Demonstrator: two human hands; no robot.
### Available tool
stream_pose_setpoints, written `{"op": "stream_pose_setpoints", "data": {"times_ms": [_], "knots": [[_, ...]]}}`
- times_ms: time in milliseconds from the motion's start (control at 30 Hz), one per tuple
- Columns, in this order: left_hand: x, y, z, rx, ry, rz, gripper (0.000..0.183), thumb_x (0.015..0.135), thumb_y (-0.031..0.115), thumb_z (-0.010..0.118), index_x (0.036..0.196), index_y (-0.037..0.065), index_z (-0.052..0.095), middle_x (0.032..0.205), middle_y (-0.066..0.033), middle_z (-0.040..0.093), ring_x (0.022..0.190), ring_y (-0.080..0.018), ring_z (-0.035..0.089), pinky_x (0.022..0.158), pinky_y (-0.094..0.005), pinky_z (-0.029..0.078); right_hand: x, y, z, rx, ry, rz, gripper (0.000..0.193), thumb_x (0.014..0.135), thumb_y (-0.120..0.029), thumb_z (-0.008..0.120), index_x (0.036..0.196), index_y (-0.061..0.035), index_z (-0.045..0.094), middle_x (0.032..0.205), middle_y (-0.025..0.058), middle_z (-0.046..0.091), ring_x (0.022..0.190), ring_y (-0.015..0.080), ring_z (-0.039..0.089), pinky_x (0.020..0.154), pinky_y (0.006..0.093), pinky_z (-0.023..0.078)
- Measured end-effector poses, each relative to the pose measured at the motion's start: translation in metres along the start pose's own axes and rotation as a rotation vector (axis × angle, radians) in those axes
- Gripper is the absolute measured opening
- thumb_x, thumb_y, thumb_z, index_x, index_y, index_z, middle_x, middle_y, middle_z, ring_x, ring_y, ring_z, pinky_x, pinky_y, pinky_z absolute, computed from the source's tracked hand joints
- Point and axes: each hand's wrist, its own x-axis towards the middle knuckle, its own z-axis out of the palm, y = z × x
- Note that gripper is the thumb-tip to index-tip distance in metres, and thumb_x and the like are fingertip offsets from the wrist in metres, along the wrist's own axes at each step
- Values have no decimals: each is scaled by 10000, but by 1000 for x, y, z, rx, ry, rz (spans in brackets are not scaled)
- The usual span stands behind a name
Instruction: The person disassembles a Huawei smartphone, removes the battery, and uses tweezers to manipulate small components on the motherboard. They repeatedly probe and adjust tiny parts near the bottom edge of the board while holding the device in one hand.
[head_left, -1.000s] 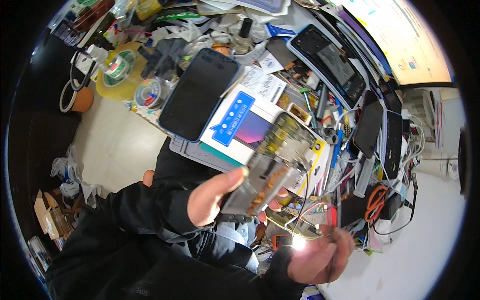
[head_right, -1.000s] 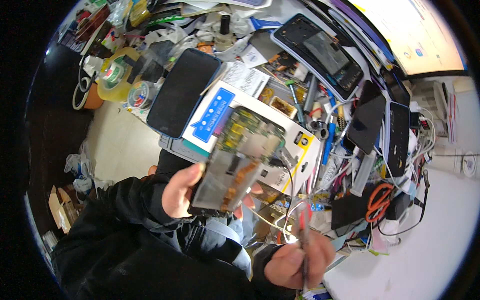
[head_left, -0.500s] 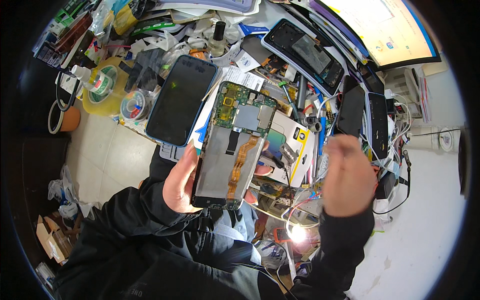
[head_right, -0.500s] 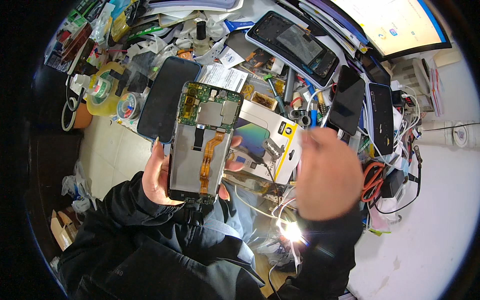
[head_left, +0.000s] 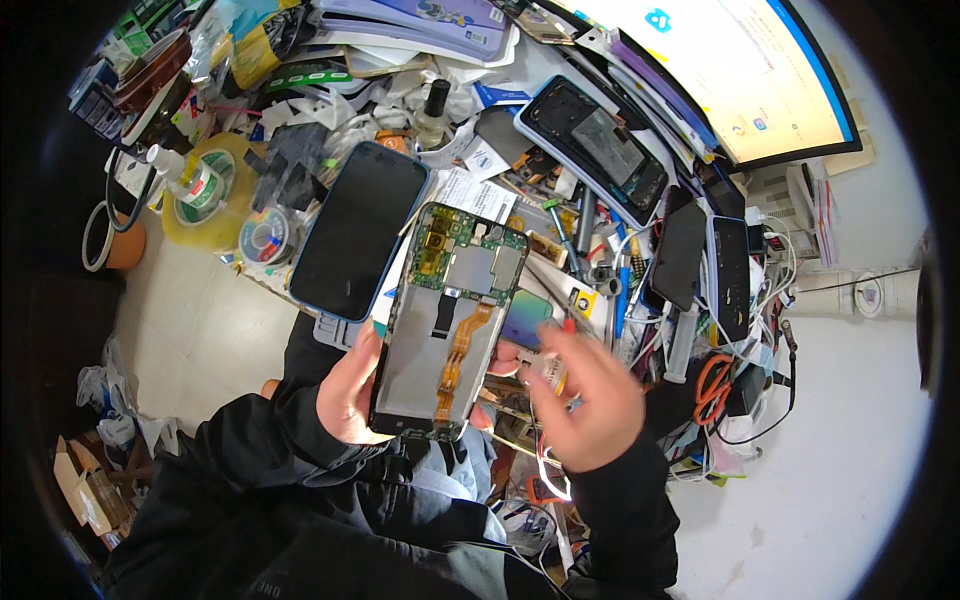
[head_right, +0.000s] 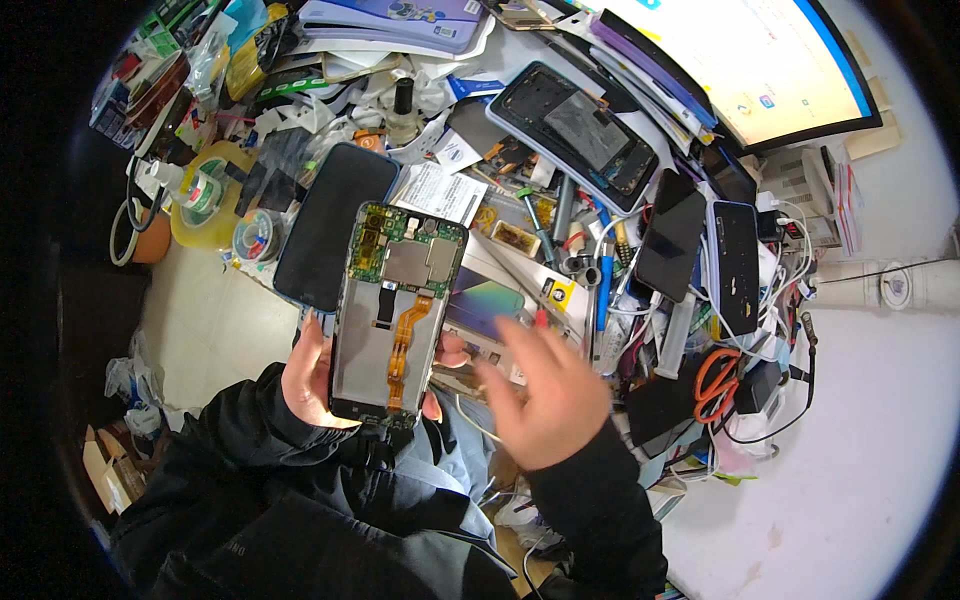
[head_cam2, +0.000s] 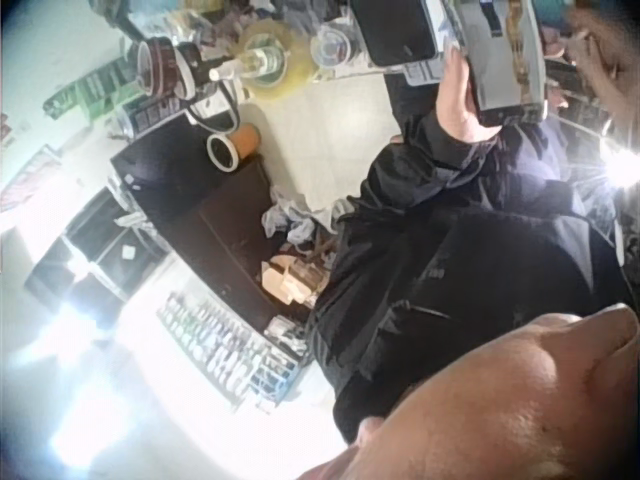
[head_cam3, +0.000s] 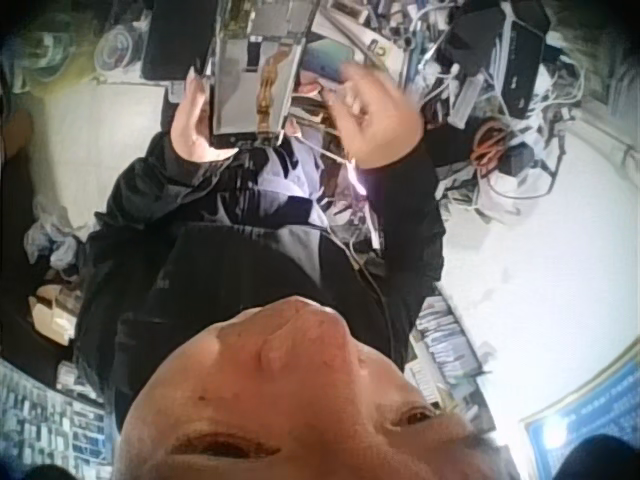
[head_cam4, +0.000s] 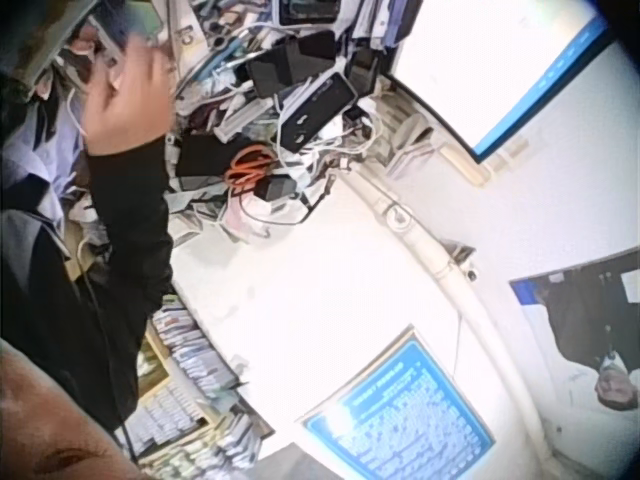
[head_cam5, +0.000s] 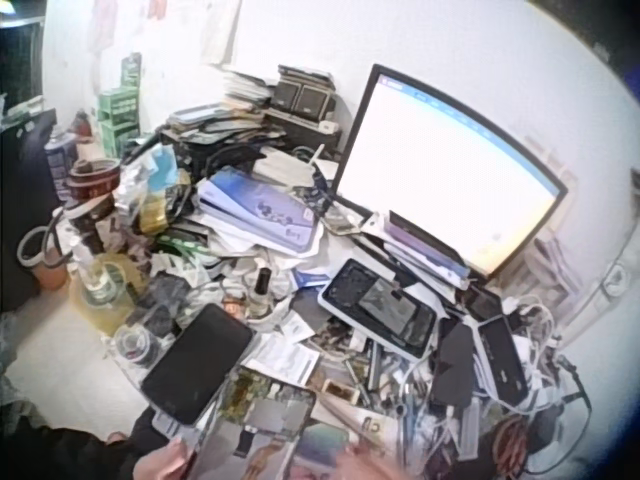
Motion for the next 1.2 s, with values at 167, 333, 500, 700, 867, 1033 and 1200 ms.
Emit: {"op": "stream_pose_setpoints", "data": {"times_ms": [167,333,500,700,867,1033,1200], "knots": [[-2,5,3,87,46,-114,1063,930,822,361,1618,30,189,1544,-263,425,1399,-387,464,997,-615,488,-10,5,16,345,-101,157,214,892,-70,753,1077,34,732,870,86,709,619,115,593,584,258,462],[-2,12,5,54,-6,-56,958,996,732,355,1599,-1,225,1506,-267,473,1252,-387,601,1027,-513,506,-9,17,5,438,-163,224,125,843,-20,798,932,55,751,762,75,693,626,83,599,575,243,451],[4,22,9,31,-32,65,1014,969,779,342,1611,8,193,1528,-277,441,1419,-370,458,1011,-557,506,-1,20,-2,345,-187,413,146,823,-32,828,918,56,760,711,58,668,618,56,580,566,232,441],[1,28,10,-52,-18,45,824,1049,666,229,1640,94,171,1639,-174,314,1445,-431,408,1045,-539,498,27,31,-12,0,19,74,386,804,-125,856,1149,0,740,909,71,684,587,102,559,540,253,433],[-5,26,4,-241,-69,22,815,1049,666,199,1632,97,199,1578,-231,379,1381,-443,479,1044,-567,500,80,58,-26,-154,273,6,340,851,-129,789,1166,-23,717,979,126,684,717,229,629,622,334,500],[-12,26,3,-458,-268,-18,853,1033,701,191,1622,85,224,1492,-282,454,1307,-428,542,1037,-559,500,142,101,-35,-447,176,-175,553,900,-254,751,1360,4,586,1260,231,630,1154,413,599,990,451,475],[-23,28,2,-442,-256,-18,830,1044,682,197,1607,75,255,1455,-294,482,1282,-425,563,1026,-556,506,159,118,-30,-432,105,-131,550,904,-246,752,1367,4,591,1217,227,664,1110,400,637,967,433,498]]}}
